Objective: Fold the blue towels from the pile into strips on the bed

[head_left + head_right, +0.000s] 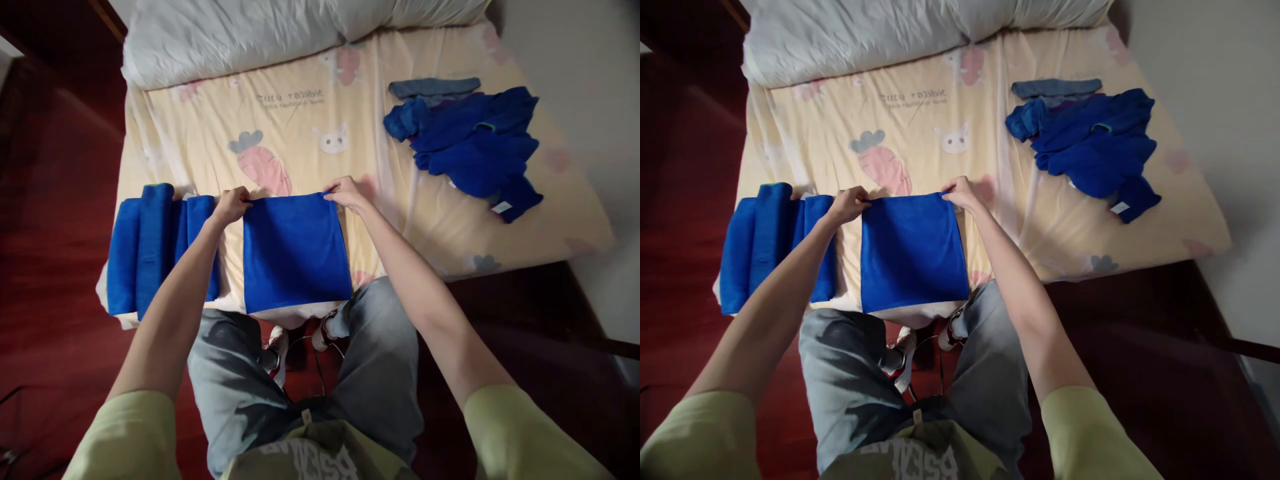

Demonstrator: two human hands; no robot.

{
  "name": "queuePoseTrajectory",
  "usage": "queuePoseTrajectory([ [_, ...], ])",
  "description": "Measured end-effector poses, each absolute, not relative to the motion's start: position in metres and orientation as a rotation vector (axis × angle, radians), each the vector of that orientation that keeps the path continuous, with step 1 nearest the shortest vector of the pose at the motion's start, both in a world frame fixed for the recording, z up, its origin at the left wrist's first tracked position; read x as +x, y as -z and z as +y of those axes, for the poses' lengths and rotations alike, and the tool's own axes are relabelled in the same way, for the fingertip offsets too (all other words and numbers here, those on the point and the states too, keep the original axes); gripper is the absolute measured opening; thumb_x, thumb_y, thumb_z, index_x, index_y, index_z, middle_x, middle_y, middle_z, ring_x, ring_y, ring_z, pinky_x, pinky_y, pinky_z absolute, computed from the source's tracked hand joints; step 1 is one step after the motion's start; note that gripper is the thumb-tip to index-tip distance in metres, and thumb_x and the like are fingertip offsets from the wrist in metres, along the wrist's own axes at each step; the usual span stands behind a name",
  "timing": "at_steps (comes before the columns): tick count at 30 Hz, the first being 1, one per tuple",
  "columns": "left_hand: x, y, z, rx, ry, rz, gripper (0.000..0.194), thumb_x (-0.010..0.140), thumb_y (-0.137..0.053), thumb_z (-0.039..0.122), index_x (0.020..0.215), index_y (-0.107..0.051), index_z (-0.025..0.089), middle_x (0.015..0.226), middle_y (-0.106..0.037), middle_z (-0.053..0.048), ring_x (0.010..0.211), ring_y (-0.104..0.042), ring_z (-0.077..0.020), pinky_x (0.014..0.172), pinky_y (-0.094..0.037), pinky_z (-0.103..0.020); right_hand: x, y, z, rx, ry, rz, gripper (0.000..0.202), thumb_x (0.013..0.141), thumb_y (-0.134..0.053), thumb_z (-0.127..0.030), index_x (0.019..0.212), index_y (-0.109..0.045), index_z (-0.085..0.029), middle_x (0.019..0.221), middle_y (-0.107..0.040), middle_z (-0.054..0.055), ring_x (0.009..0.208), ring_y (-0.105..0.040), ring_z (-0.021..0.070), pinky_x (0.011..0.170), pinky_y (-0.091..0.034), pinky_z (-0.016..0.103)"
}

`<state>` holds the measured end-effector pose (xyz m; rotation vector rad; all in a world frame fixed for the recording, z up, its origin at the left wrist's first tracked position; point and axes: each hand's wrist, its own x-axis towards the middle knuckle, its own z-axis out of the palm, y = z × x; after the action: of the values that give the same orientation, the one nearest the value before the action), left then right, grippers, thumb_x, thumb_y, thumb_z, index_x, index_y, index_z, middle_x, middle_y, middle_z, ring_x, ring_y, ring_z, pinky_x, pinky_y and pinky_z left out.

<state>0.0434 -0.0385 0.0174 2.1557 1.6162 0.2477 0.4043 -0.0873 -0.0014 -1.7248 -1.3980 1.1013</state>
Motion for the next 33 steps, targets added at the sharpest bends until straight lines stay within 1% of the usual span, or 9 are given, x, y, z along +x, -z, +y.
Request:
queuePoseTrajectory([
  [4,0.038,-0.023,-0.043,2.098,-0.308,1.614,0.024,0.079,-0.072,0.028,0.1,-0.073,0.017,0.092,-0.076,-0.005,0.09,-0.07,-0.0229,0.093,-0.054,-0.035,0.403,-0.002,-0.087,-1.673,-1.123,-1.265,0.027,0.066,-0.088,-0.01,0.089,-0.073,-0.012,0.084,-0.076,0.009,0.086,-0.072,0.021,0.085,-0.063,0.038],
  [7,0.034,-0.025,-0.046,2.057,-0.347,1.618,0.027,0.084,-0.068,0.032,0.103,-0.076,0.015,0.093,-0.077,-0.006,0.09,-0.071,-0.0223,0.095,-0.054,-0.035,0.412,0.003,-0.085,-1.786,-1.105,-1.314,0.029,0.062,-0.093,-0.014,0.084,-0.073,-0.013,0.076,-0.073,0.006,0.081,-0.073,0.0222,0.085,-0.065,0.041],
  [10,0.034,-0.025,-0.047,2.047,-0.375,1.614,0.028,0.087,-0.065,0.032,0.103,-0.077,0.013,0.097,-0.078,-0.006,0.094,-0.071,-0.022,0.098,-0.053,-0.035,0.425,0.012,-0.079,-1.867,-0.973,-1.435,0.033,0.061,-0.098,-0.025,0.079,-0.074,-0.014,0.066,-0.067,0.002,0.076,-0.072,0.0223,0.087,-0.065,0.045],
  [13,0.038,-0.026,-0.042,2.056,-0.442,1.639,0.027,0.09,-0.065,0.03,0.104,-0.076,0.009,0.104,-0.078,-0.007,0.101,-0.07,-0.0221,0.102,-0.052,-0.035,0.433,0.021,-0.066,-1.749,-0.784,-1.539,0.035,0.072,-0.092,-0.043,0.084,-0.075,-0.015,0.068,-0.066,0.001,0.081,-0.073,0.0227,0.091,-0.064,0.047],
  [18,0.048,-0.028,-0.013,2.049,-0.543,1.699,0.029,0.097,-0.064,0.026,0.11,-0.073,0.002,0.109,-0.077,-0.01,0.099,-0.067,-0.0175,0.104,-0.049,-0.035,0.43,0.037,-0.031,-1.718,-0.535,-1.566,0.036,0.093,-0.072,-0.053,0.1,-0.074,-0.017,0.094,-0.07,0.008,0.102,-0.071,0.0238,0.101,-0.06,0.044],
  [23,0.057,-0.003,0.007,2.067,-0.471,1.759,0.054,0.108,-0.049,0.044,0.115,-0.066,-0.007,0.118,-0.071,-0.013,0.115,-0.064,-0.0228,0.11,-0.044,-0.042,0.411,0.045,-0.025,-1.759,-0.366,-1.676,0.037,0.108,-0.046,-0.043,0.114,-0.072,-0.018,0.115,-0.069,0.011,0.12,-0.065,0.0286,0.112,-0.052,0.052],
  [26,0.062,0.019,-0.001,2.105,-0.627,1.758,0.051,0.109,-0.044,0.053,0.124,-0.062,0.007,0.143,-0.06,-0.011,0.132,-0.053,-0.0226,0.117,-0.041,-0.046,0.396,0.038,-0.046,-1.708,-0.263,-1.807,0.048,0.11,-0.028,-0.044,0.128,-0.069,-0.026,0.135,-0.067,0.008,0.141,-0.051,0.0328,0.123,-0.04,0.06],
  [29,0.067,0.038,-0.012,2.301,-0.692,1.57,0.052,0.107,-0.034,0.064,0.132,-0.056,0.024,0.161,-0.047,-0.001,0.147,-0.035,-0.0137,0.127,-0.031,-0.043,0.385,0.029,-0.067,-1.615,-0.282,-2.01,0.058,0.109,-0.018,-0.046,0.15,-0.055,-0.029,0.16,-0.051,0.002,0.155,-0.037,0.0275,0.133,-0.026,0.056],
  [33,0.069,0.046,-0.019,2.364,-0.524,1.45,0.079,0.103,-0.024,0.076,0.15,-0.043,0.014,0.166,-0.043,-0.002,0.157,-0.019,-0.0096,0.136,-0.008,-0.048,0.385,0.025,-0.075,-1.658,-0.444,-2.137,0.07,0.108,-0.023,-0.056,0.16,-0.041,-0.013,0.168,-0.04,0.012,0.161,-0.027,0.0299,0.133,-0.013,0.063],
])
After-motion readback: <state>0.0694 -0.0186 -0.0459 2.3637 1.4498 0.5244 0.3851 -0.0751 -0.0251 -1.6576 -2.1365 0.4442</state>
